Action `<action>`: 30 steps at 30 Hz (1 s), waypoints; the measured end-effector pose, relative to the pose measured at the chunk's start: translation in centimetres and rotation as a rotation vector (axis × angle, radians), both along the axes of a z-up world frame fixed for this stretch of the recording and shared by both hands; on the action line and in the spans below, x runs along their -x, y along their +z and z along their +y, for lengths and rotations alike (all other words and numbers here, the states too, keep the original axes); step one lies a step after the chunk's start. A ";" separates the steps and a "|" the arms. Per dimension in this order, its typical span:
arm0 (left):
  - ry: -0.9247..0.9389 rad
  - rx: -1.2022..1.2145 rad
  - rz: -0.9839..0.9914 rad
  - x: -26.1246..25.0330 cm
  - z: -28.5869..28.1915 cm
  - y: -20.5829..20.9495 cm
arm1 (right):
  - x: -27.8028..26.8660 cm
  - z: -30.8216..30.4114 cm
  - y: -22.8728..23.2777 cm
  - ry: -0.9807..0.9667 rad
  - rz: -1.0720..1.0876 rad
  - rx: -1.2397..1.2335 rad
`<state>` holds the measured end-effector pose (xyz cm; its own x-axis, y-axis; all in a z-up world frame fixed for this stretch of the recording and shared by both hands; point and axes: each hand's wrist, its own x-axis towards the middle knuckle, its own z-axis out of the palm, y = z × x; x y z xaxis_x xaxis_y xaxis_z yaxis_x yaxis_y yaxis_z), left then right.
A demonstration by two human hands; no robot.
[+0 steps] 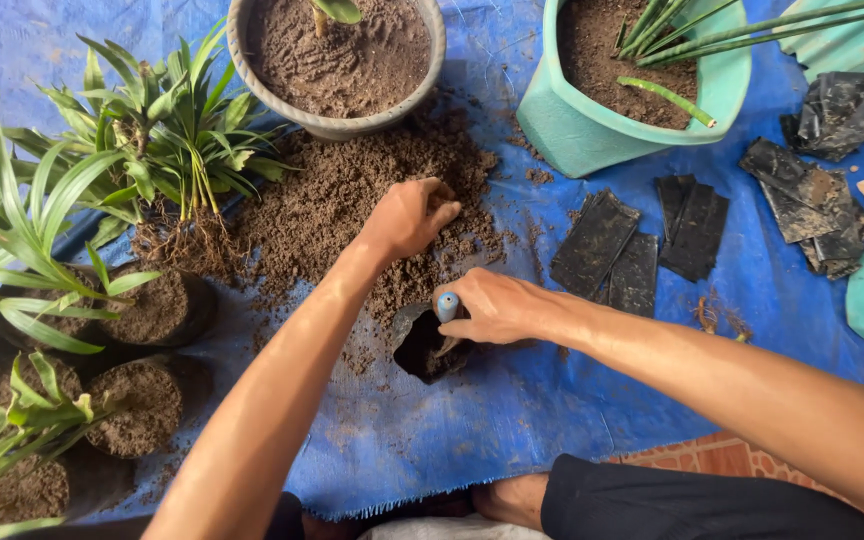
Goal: Filling black plastic polybags with soil using a hand trowel for plant nursery preparation.
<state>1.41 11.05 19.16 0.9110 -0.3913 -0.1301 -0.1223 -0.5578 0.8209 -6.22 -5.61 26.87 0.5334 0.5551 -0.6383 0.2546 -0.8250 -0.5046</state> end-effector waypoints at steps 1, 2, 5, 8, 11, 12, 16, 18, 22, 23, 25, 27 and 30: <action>0.000 -0.005 -0.002 -0.7 -0.1 0.2 | -0.1 -0.1 -0.7 0.000 -0.002 -0.005; -0.060 -0.111 -0.005 -1.4 -0.2 0.3 | -0.2 -0.3 -1.3 0.007 0.005 0.002; -0.189 -0.284 -0.039 -2.6 1.0 1.6 | -0.6 -0.2 -1.5 0.039 0.021 -0.010; -0.302 -0.390 -0.044 -3.2 2.8 3.8 | -2.0 -0.5 -2.0 0.027 0.040 -0.039; -0.383 -0.424 0.011 -2.8 4.5 4.3 | -2.8 -1.1 -2.3 -0.050 0.070 -0.071; -0.418 -0.418 0.025 -2.4 5.1 4.2 | -2.8 -1.4 -2.2 -0.090 0.076 -0.091; -0.498 -0.457 0.114 2.0 7.0 4.9 | -1.3 -2.9 -3.8 -0.133 0.122 -0.122; -0.513 -0.459 0.208 4.1 7.9 4.3 | -1.5 -3.2 -3.3 -0.185 0.137 -0.159; -0.540 -0.431 0.308 9.9 8.7 3.5 | -0.2 -3.9 -3.3 -0.327 0.193 -0.174; -0.497 -0.442 0.384 11.2 8.6 3.8 | 0.1 -3.9 -1.9 -0.317 0.126 -0.228; -0.441 -0.462 0.439 13.5 8.7 4.2 | 0.4 -3.6 -0.1 -0.299 0.036 -0.291; -0.419 -0.410 0.567 16.7 8.8 3.9 | 1.8 -3.5 -0.1 -0.363 0.055 -0.294; -0.328 -0.302 0.423 18.8 9.3 -0.7 | 1.7 -3.9 -4.1 -0.291 -0.069 -0.253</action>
<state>-17.43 20.36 18.46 0.5948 -0.5319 -0.6028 -0.0248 -0.7616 0.6475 -7.93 -9.48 22.74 0.7283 0.5099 -0.4578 0.0690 -0.7193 -0.6913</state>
